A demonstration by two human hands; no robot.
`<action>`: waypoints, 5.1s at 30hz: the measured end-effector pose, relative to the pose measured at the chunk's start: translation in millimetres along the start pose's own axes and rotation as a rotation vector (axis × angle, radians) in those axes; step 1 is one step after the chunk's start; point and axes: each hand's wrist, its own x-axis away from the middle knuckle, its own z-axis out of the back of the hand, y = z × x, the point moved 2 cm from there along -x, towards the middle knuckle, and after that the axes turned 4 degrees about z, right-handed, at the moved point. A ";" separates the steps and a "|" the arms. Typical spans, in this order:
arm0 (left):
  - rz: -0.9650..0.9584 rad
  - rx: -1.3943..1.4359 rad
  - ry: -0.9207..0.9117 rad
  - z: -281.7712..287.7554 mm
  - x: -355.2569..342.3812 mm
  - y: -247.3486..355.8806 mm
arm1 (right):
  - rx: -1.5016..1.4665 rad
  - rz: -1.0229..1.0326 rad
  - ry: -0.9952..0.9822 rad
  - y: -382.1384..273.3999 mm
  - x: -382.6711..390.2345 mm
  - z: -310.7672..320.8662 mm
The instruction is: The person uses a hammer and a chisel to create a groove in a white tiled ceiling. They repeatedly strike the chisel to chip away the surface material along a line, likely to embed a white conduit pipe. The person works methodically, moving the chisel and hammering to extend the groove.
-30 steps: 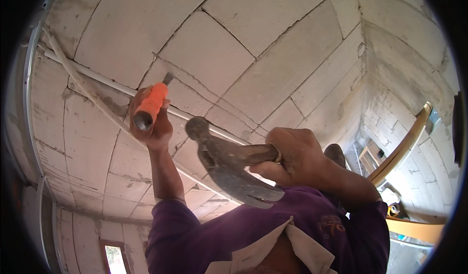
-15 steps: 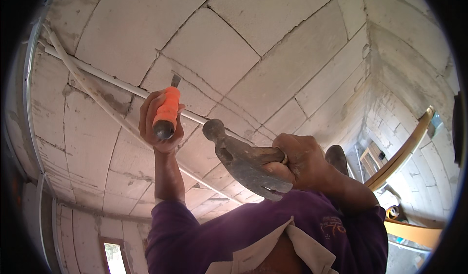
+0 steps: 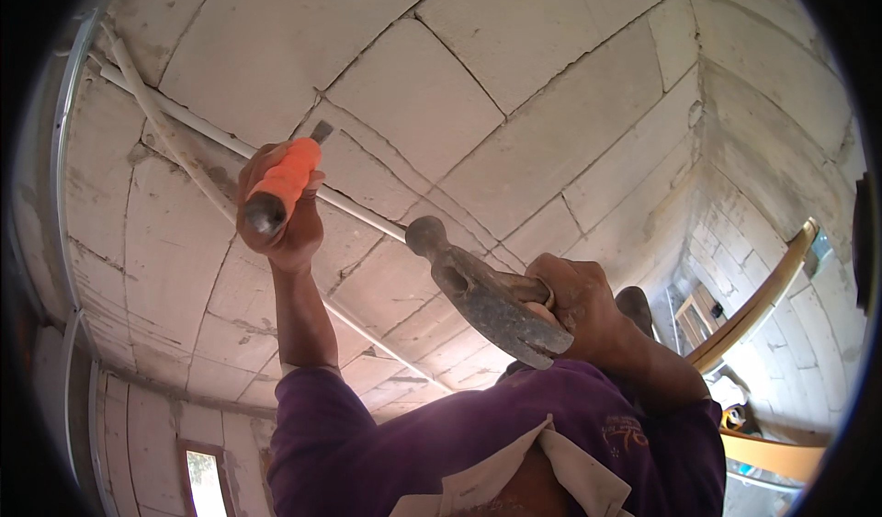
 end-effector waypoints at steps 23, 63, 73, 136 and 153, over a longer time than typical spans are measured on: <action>0.272 -0.002 0.010 -16.1 -2.4 14.1 | 0.406 0.367 0.034 -52.2 -68.5 -25.9; 0.651 0.550 0.151 21.2 -40.7 -46.7 | 0.340 0.142 0.039 -15.3 -28.0 22.1; 0.385 0.324 0.171 13.9 -16.3 -37.1 | 0.312 0.399 0.368 35.6 -1.0 40.8; 0.240 -0.034 -0.056 -10.1 -16.4 10.7 | 0.331 0.370 0.022 -49.0 -88.3 -17.6; 0.238 0.137 0.095 -2.1 0.2 -18.3 | 0.252 0.578 0.099 -29.9 -26.8 -15.5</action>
